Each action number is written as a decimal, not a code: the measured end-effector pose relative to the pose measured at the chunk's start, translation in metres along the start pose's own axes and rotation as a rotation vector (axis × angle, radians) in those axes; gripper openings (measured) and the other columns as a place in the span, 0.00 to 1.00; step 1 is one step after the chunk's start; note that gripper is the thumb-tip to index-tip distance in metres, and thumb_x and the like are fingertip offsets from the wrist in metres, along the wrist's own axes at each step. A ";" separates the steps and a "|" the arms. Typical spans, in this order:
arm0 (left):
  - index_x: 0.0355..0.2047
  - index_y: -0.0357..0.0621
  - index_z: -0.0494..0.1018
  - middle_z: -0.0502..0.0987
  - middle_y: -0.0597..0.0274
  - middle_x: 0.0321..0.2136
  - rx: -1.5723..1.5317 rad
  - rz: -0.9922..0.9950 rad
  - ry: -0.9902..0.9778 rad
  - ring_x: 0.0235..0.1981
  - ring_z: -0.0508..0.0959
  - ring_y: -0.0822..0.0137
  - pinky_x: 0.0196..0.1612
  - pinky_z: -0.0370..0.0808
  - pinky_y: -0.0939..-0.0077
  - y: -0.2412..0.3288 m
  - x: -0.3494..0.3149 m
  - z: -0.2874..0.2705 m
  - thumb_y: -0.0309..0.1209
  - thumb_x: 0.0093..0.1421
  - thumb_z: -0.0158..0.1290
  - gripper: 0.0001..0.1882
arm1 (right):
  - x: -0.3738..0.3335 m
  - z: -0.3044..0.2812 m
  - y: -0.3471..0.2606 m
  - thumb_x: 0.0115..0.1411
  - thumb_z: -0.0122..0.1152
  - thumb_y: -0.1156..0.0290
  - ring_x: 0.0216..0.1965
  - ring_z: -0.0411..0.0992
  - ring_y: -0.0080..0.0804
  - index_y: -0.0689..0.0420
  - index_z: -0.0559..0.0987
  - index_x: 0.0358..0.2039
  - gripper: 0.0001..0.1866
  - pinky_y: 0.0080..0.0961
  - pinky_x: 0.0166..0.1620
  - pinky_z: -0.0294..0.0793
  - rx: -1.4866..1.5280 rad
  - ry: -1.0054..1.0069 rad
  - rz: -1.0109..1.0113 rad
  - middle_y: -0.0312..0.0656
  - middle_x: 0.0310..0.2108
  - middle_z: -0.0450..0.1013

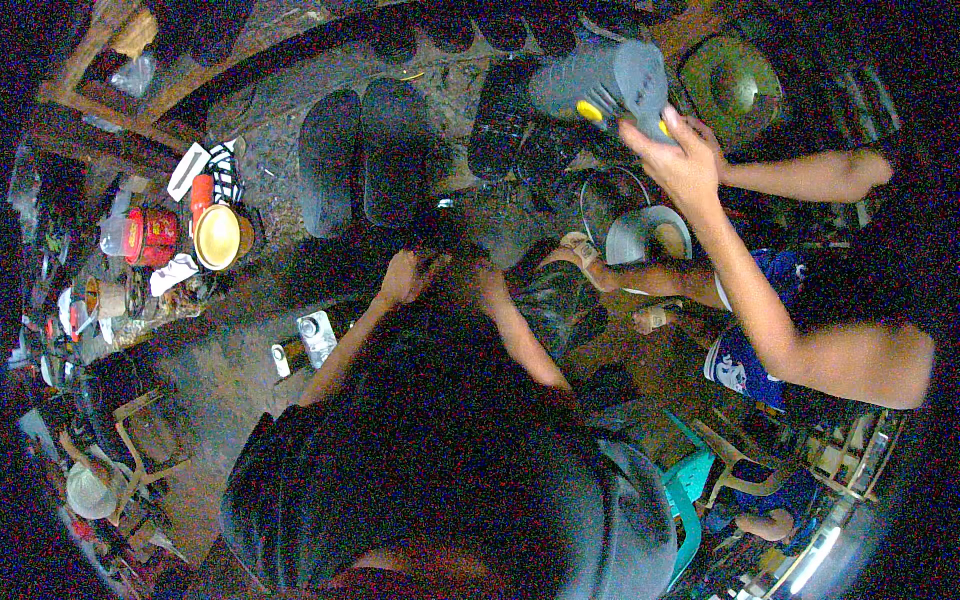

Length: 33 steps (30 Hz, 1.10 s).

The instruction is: The person assembles shoes by hand in a workshop. They pick up shoe uppers and soles, align them, and press the parts together to form complete shoes, then place the finished pairs on a wooden shelf.

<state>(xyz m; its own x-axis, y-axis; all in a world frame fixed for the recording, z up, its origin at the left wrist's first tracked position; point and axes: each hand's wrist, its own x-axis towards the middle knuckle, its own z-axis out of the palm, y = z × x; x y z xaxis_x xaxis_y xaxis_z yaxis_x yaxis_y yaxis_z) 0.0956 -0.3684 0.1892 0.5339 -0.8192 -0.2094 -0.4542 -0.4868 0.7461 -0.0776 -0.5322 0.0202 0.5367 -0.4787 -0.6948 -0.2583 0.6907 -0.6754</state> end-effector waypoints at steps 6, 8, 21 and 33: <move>0.39 0.42 0.82 0.83 0.42 0.34 -0.025 0.064 0.077 0.36 0.82 0.38 0.40 0.79 0.46 -0.007 0.001 0.008 0.51 0.67 0.55 0.22 | -0.003 0.005 -0.006 0.70 0.49 0.78 0.43 0.76 0.33 0.60 0.76 0.52 0.12 0.29 0.45 0.77 -0.013 0.015 0.055 0.42 0.43 0.78; 0.39 0.42 0.82 0.83 0.42 0.34 -0.025 0.056 0.071 0.36 0.83 0.38 0.41 0.80 0.47 -0.008 0.001 0.008 0.51 0.67 0.55 0.22 | -0.005 0.006 -0.007 0.70 0.50 0.77 0.42 0.76 0.33 0.60 0.76 0.52 0.12 0.29 0.44 0.77 -0.028 0.035 0.049 0.42 0.43 0.78; 0.47 0.41 0.82 0.85 0.48 0.42 -0.180 0.048 0.100 0.41 0.85 0.46 0.46 0.81 0.56 0.005 -0.005 -0.005 0.43 0.68 0.57 0.18 | -0.029 0.030 -0.031 0.71 0.52 0.77 0.34 0.73 0.27 0.58 0.78 0.40 0.06 0.24 0.42 0.74 0.003 -0.024 0.007 0.33 0.34 0.76; 0.36 0.41 0.75 0.79 0.64 0.27 -1.223 -0.411 0.613 0.25 0.77 0.73 0.33 0.74 0.77 0.030 0.001 -0.043 0.40 0.68 0.62 0.15 | -0.064 0.092 -0.071 0.68 0.59 0.78 0.36 0.73 0.21 0.60 0.83 0.40 0.05 0.20 0.43 0.71 -0.400 -0.177 -0.372 0.32 0.34 0.78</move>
<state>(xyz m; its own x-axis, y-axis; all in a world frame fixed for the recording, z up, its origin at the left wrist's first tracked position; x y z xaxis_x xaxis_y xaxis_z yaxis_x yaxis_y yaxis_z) 0.1129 -0.3704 0.2381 0.8364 -0.2746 -0.4744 0.5275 0.1678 0.8328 -0.0194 -0.5008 0.1353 0.7673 -0.5281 -0.3638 -0.2915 0.2182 -0.9314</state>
